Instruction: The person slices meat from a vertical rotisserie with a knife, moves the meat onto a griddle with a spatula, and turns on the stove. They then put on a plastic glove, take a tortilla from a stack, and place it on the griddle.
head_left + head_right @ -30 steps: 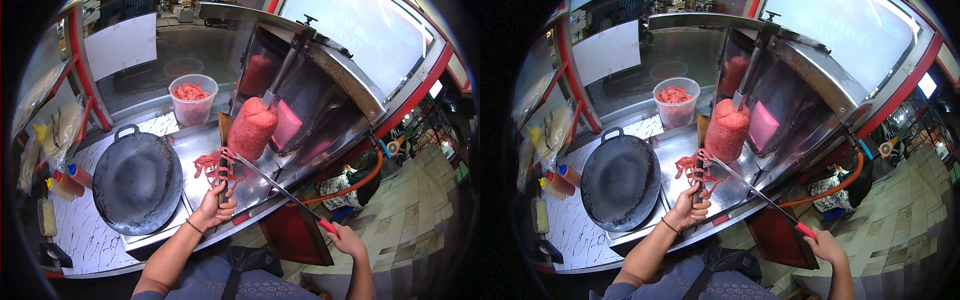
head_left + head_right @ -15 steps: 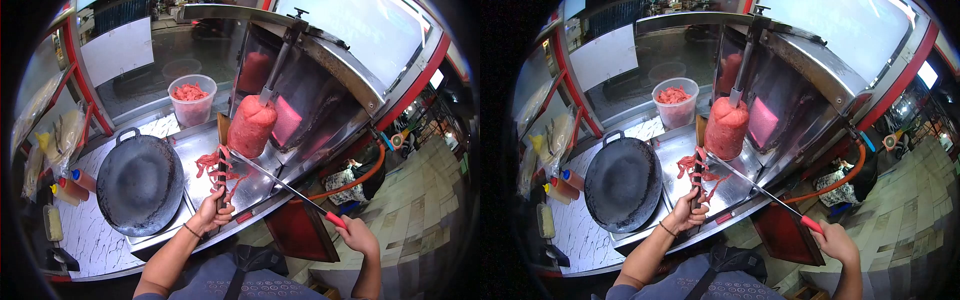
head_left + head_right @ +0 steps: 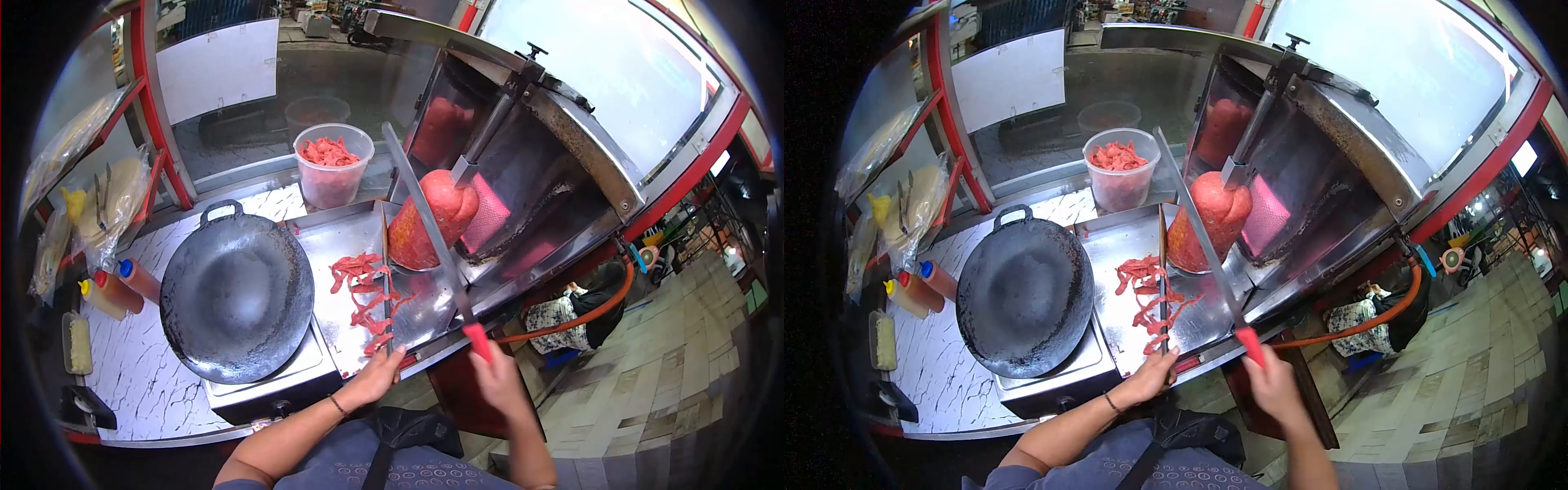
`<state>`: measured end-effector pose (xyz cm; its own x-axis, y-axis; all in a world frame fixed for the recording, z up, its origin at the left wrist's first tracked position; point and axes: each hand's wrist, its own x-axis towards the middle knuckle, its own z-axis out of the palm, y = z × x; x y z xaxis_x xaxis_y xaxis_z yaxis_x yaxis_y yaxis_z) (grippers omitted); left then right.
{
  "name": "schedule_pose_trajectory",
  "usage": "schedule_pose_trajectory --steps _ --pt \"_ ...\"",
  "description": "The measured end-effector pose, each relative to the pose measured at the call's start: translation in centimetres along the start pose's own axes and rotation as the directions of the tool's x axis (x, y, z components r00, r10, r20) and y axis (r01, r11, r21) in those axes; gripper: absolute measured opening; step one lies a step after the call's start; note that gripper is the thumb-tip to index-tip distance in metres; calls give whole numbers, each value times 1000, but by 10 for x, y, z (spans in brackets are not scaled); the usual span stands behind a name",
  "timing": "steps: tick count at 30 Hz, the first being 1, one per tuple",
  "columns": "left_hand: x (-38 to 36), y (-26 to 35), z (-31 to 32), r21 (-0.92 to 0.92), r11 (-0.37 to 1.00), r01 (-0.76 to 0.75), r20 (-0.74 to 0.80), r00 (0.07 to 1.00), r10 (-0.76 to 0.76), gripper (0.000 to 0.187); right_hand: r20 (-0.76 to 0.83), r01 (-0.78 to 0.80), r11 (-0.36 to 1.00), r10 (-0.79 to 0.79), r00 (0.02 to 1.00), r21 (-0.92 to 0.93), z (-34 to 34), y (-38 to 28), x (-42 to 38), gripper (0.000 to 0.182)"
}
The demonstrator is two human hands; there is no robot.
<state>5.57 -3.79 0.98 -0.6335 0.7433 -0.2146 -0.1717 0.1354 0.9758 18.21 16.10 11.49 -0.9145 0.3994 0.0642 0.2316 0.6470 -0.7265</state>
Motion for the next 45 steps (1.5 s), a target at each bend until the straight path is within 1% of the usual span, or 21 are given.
schedule_pose_trajectory --steps 2,4,7,11,13,14,16,17,21,22,24,26,30,31,32,34,38,39,43,44,45 --pt "-4 12 10 -24 1000 -1 10 1000 1 46 -186 206 977 -193 963 50 48 -8 35 18" --pt "-6 21 12 -41 999 -2 20 1000 3 45 -254 271 962 -259 932 15 67 -19 75 17" --pt "-9 22 11 -51 998 29 41 999 -27 41 -267 253 967 -241 933 13 86 -20 110 17" --pt "-5 33 4 -58 998 26 105 994 -20 41 -221 176 984 -164 961 37 117 51 47 26" --pt "-1 26 4 -67 998 15 70 997 -11 43 -178 130 989 -116 977 69 117 56 32 33" --pt "1 20 4 -66 998 24 61 998 -20 43 -219 190 979 -170 961 73 120 59 42 29" --pt "7 17 11 -112 992 -56 32 998 60 42 -124 98 994 -90 988 56 106 28 72 23" --pt "3 28 12 -173 980 -102 19 994 107 39 -143 122 991 -114 983 46 103 17 84 21" --pt "16 19 4 -134 989 -55 63 996 64 47 -180 149 988 -142 973 28 115 52 38 31" --pt "22 16 2 -136 989 -58 59 996 67 47 -31 -9 999 11 999 44 113 71 18 38" --pt "26 10 -1 -24 1000 -19 58 998 21 50 -129 169 986 -168 977 4 114 77 10 27" --pt "25 9 -1 -59 998 -16 50 999 19 52 -149 204 978 -198 969 31 111 63 41 22" --pt "25 26 6 -135 989 -58 -40 998 53 51 -128 185 981 -177 976 56 109 41 69 19" --pt "29 25 0 -119 992 -30 5 1000 31 50 -111 169 985 -163 980 46 109 49 53 20" --pt "31 27 -4 -117 993 -36 7 999 37 50 -88 65 995 -58 994 81 107 54 28 21" --pt "33 33 -7 -144 989 33 13 999 -31 50 -102 114 993 -112 988 12 116 96 -3 21" --pt "36 32 -3 -135 991 -1 -9 1000 0 50 -31 47 998 -46 998 35 102 70 38 23" --pt "37 33 -2 -134 991 0 -6 1000 -1 50 -29 87 996 -87 996 -9 101 67 54 23" --pt "42 41 -15 -535 806 252 174 967 -187 43 4 101 995 -101 995 -26 85 91 11 24" --pt "42 42 -20 -541 804 248 172 968 -183 43 83 89 996 -86 993 -28 75 107 -11 24" --pt "41 41 -25 -654 703 278 248 957 -149 43 162 74 997 -68 984 -30 62 122 -30 24"
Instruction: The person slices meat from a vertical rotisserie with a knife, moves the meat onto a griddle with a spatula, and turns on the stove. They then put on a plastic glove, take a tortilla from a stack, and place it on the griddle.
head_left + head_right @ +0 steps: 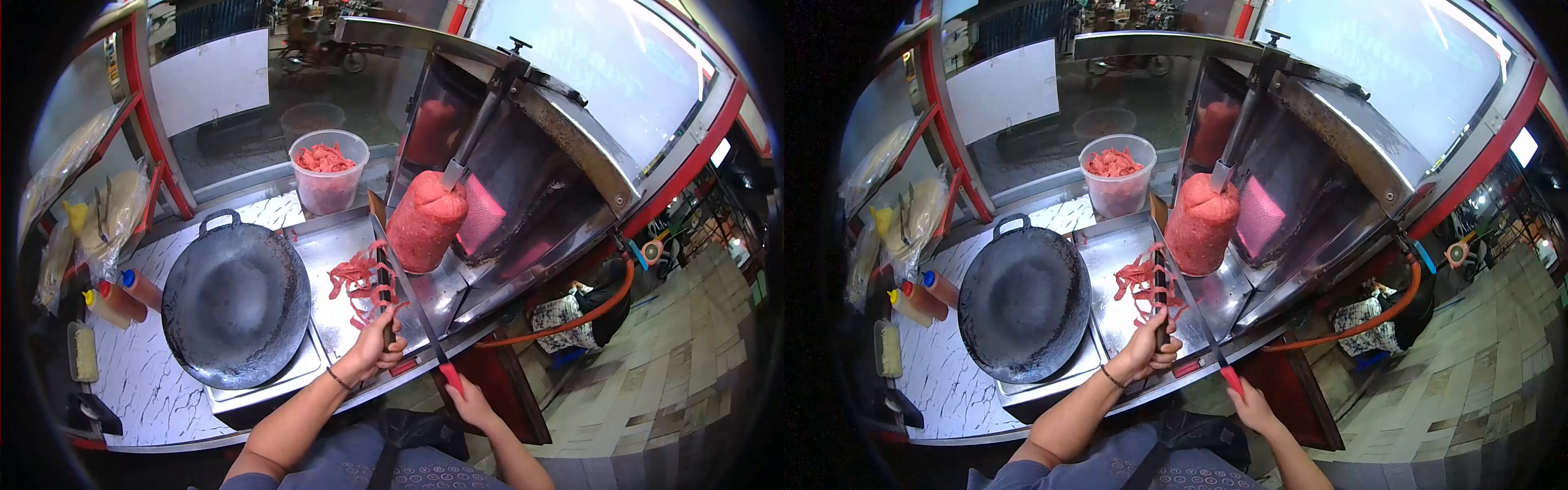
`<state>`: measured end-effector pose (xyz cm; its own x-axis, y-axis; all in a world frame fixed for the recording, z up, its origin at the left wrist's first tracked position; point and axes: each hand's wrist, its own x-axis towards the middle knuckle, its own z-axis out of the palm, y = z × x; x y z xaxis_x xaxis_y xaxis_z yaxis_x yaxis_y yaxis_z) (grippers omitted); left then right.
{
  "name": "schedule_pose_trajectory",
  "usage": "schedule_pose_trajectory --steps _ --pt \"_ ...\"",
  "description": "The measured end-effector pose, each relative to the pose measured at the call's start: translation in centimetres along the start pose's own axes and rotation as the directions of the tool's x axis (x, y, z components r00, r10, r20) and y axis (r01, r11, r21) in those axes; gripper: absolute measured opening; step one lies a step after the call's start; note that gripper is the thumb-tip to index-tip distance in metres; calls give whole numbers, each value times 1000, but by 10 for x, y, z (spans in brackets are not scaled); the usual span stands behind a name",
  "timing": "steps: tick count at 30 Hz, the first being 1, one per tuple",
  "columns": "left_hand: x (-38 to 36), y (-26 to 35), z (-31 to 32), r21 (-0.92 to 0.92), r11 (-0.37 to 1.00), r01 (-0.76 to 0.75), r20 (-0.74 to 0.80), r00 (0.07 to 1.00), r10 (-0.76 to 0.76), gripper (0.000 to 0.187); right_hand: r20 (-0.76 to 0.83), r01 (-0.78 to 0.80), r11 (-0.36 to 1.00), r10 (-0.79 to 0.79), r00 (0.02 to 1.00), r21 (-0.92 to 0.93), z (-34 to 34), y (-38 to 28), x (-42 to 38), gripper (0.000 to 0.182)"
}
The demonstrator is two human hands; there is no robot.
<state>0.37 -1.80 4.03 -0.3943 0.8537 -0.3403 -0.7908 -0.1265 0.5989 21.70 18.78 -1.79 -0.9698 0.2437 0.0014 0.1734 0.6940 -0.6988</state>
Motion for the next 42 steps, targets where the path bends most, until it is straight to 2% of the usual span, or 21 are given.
schedule_pose_trajectory --steps 1,3,5,7,9,11,14,16,17,19,20,22,25,28,29,32,34,35,37,39,42 --pt "-3 1 -2 -149 988 34 80 997 -22 44 57 -87 996 86 995 20 -14 2 -18 25" --pt "-8 2 -6 -193 980 41 117 993 -19 45 146 -253 967 246 958 32 -41 13 -40 25" --pt "-10 1 -16 -251 966 69 270 963 1 45 113 -156 982 168 979 -108 -65 12 -43 21" --pt "-18 -4 -13 -208 976 65 226 974 -17 44 79 -123 987 131 988 -103 -71 -8 -33 20" --pt "-26 -17 -10 86 996 33 -11 999 -32 42 -3 -51 997 51 999 -63 -69 -38 -13 18" --pt "-34 -28 -10 169 985 45 -48 998 -37 43 -119 31 999 -29 992 13 -45 -68 17 16" --pt "-24 -44 -24 429 903 21 -19 1000 -15 45 -317 149 984 -113 942 94 -6 -99 74 18" --pt "-24 -40 -7 677 735 -41 -83 988 132 51 -381 160 987 -136 915 32 7 -105 114 17" --pt "-24 -41 1 677 735 -42 -80 988 130 51 -383 158 987 -135 914 29 12 -106 127 17" --pt "-26 -41 18 622 760 -188 -49 960 277 55 -425 172 985 -151 892 12 16 -110 143 17" --pt "-28 -37 23 601 780 -173 -78 959 273 56 -387 171 981 -124 914 89 17 -111 133 20" --pt "-13 -43 5 613 773 -164 -62 965 254 55 -370 151 986 -116 922 66 37 -68 102 23" --pt "-16 -31 10 612 783 -111 -74 978 196 52 -283 43 993 -11 959 107 43 -54 54 23" --pt "-14 -36 15 532 835 -141 -121 963 240 43 -288 121 990 -95 953 76 30 -68 91 21" --pt "-11 -39 9 580 802 -143 -73 971 226 37 -322 171 983 -141 936 64 26 -78 110 21" --pt "0 -43 -1 542 827 -148 -85 970 229 32 -307 158 987 -138 942 41 30 -77 109 23" --pt "5 -39 -3 554 786 -273 -42 934 354 30 -207 -49 996 63 976 74 38 -55 63 30" --pt "6 -38 -5 549 787 -280 -44 931 362 30 -243 10 999 4 970 54 46 -39 44 32" --pt "5 -37 -5 569 796 -206 -59 956 289 29 -226 -29 999 35 973 29 42 -40 42 27" --pt "2 -36 3 534 820 -206 -93 950 299 28 -208 -21 999 26 978 30 31 -52 76 23" --pt "5 -31 4 532 831 -164 -114 958 262 28 -204 55 998 -48 978 29 28 -56 93 23"
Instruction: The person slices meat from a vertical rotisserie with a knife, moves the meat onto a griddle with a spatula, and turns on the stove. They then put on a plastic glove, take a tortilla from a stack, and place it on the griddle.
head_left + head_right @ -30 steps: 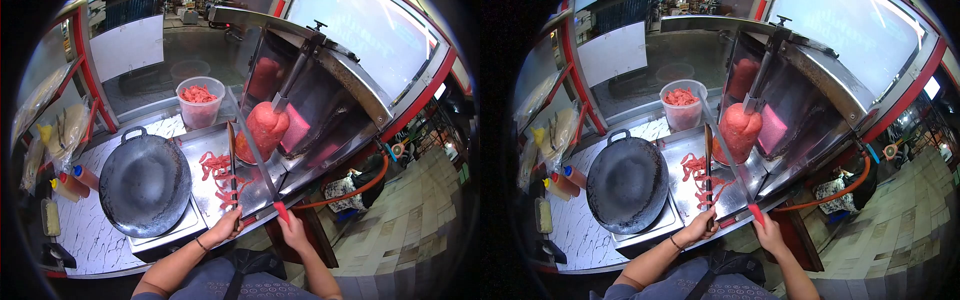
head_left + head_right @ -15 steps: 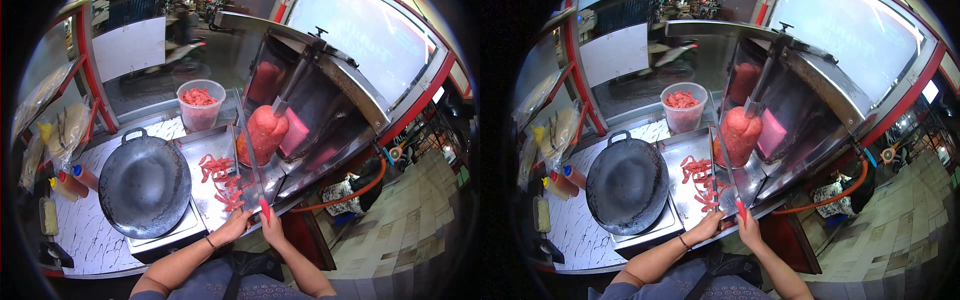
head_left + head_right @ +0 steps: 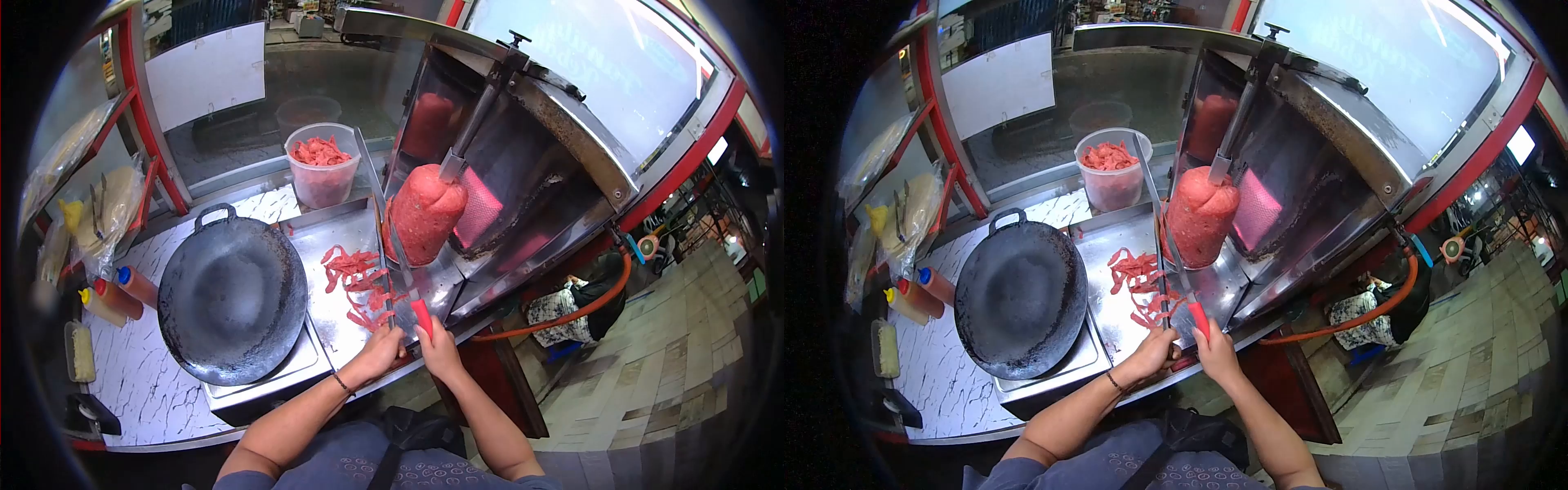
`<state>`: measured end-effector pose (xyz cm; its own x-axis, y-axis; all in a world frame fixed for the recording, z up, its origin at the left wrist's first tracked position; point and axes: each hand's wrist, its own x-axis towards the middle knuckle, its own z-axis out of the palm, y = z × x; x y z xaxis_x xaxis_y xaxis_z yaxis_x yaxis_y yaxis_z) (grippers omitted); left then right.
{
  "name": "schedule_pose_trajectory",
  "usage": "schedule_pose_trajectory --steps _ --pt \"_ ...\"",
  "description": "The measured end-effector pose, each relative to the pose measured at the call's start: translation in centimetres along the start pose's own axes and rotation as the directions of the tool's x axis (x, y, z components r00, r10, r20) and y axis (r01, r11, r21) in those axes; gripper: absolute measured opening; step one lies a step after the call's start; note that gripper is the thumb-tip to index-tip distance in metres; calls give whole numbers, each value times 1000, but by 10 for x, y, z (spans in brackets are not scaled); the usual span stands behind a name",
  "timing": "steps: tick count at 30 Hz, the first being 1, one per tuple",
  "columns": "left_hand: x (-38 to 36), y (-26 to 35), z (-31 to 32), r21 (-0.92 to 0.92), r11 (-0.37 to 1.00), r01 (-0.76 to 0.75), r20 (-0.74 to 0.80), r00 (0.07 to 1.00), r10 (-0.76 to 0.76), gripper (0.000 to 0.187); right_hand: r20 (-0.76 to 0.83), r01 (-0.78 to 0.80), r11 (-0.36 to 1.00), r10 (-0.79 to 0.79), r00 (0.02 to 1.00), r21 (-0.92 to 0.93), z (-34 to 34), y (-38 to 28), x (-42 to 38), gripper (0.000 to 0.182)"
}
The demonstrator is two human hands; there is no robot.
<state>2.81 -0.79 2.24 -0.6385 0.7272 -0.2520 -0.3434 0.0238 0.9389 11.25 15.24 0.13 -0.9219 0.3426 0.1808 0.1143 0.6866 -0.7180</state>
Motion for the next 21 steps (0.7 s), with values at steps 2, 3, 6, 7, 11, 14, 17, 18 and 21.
schedule_pose_trajectory --steps 2,3,6,7,11,14,17,18,21 --pt "5 3 0 -71 997 4 -65 998 -8 34 32 -79 996 78 996 43 -9 -7 -22 29" --pt "7 5 -2 -77 997 -4 -65 998 -1 34 32 -73 997 72 997 36 -10 0 -36 29" --pt "11 4 -5 -88 996 27 -4 1000 -28 38 43 -65 994 69 997 -91 -18 16 -50 30" --pt "7 10 -5 -69 996 59 3 998 -59 39 59 -74 992 80 995 -99 -22 0 -34 28" --pt "9 16 -17 -454 847 276 214 957 -196 33 78 -56 973 75 994 -226 -53 -21 -13 28" --pt "6 15 -28 -719 616 321 397 918 -15 19 214 -149 931 229 950 -333 -131 -19 -60 28" --pt "6 9 -40 -762 513 396 493 868 61 19 289 -175 887 318 903 -428 -199 -12 -99 28" --pt "5 10 -42 -765 486 423 508 860 52 19 284 -175 865 335 898 -469 -213 -22 -100 29" --pt "1 12 -45 -757 482 441 515 857 24 20 312 -207 825 413 856 -525 -229 -45 -81 28"
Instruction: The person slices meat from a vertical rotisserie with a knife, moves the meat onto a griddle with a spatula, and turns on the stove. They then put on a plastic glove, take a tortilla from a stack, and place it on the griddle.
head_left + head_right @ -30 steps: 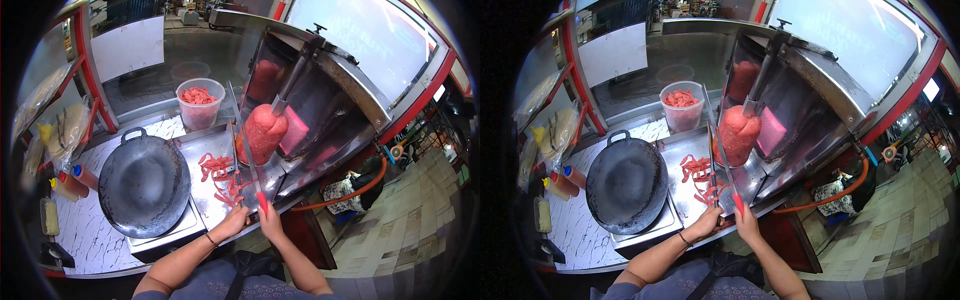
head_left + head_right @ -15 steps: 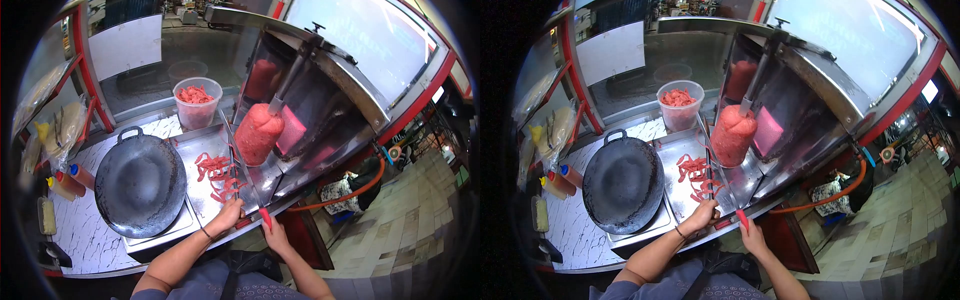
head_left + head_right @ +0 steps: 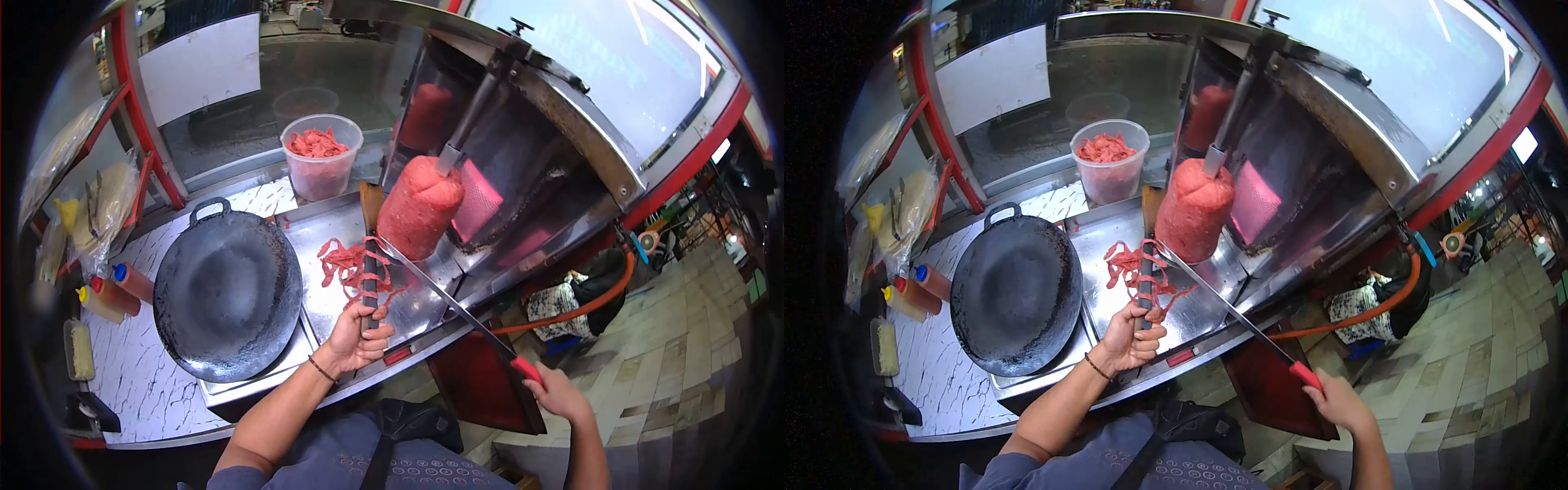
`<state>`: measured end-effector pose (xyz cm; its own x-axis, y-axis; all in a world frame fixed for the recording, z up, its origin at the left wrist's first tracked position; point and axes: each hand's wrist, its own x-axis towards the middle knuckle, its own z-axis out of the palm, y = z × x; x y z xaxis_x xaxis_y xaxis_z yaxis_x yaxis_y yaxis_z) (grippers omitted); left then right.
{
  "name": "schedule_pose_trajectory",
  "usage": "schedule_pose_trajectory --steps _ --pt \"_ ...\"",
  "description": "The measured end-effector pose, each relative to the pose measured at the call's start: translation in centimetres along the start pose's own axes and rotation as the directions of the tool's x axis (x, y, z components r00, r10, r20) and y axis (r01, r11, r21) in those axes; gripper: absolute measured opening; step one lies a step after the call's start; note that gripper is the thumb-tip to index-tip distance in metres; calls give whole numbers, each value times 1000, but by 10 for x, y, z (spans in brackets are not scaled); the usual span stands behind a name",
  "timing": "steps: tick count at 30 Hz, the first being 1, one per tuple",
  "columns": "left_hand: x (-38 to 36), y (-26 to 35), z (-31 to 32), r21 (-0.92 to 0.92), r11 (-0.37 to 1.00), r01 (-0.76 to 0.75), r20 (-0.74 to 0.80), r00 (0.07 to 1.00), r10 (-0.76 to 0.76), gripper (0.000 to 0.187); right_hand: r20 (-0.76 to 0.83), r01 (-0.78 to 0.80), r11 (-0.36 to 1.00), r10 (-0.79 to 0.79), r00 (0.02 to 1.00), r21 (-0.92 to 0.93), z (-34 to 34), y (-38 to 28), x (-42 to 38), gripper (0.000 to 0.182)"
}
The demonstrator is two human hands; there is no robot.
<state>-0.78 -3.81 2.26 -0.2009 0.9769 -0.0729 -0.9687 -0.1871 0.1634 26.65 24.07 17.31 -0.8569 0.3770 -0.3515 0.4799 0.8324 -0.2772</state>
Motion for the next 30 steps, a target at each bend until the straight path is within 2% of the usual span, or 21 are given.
schedule_pose_trajectory --steps 2,4,6,9,14,16,22,24,25,27,28,29,30 --pt "1 0 -2 0 1000 0 0 1000 0 20 4 42 999 -42 999 -18 -8 1 -2 27" --pt "-1 0 -3 -11 1000 4 4 1000 -4 20 41 -17 998 19 999 -62 -27 -6 -13 27" --pt "-3 0 -4 -13 1000 -2 -4 1000 2 20 34 -14 997 16 999 -72 -33 -2 -13 28" --pt "-3 -5 -3 14 1000 11 -36 999 -10 19 -48 35 990 -42 998 -137 -28 -16 -3 21" --pt "-7 -5 -4 24 1000 20 -48 999 -19 19 -28 4 994 -7 1000 -109 -41 -12 -16 22" --pt "-9 -8 0 32 999 21 -132 991 -17 20 -76 59 985 -72 995 -159 -40 -15 -14 25" --pt "-33 4 1 83 995 48 -128 991 -38 18 -90 56 988 -69 993 -146 -53 -25 -12 26" --pt "-41 6 7 123 989 79 -236 971 -48 17 -105 136 972 -158 982 -190 -48 -27 -8 26" --pt "-47 8 19 254 962 103 -335 942 -13 18 -109 135 980 -151 983 -144 -46 -27 -4 25" --pt "-74 25 25 430 863 266 -555 831 21 14 -155 172 981 -184 971 -88 -46 -14 -3 22" --pt "-82 23 67 612 744 269 -631 733 254 17 -174 205 977 -211 962 -52 -49 -7 -5 21" --pt "-95 33 69 758 546 357 -610 685 399 24 -175 208 977 -213 961 -46 -50 1 -8 21" --pt "-114 49 43 893 -229 388 -201 797 569 34 -181 209 977 -201 963 29 -49 8 -12 20"
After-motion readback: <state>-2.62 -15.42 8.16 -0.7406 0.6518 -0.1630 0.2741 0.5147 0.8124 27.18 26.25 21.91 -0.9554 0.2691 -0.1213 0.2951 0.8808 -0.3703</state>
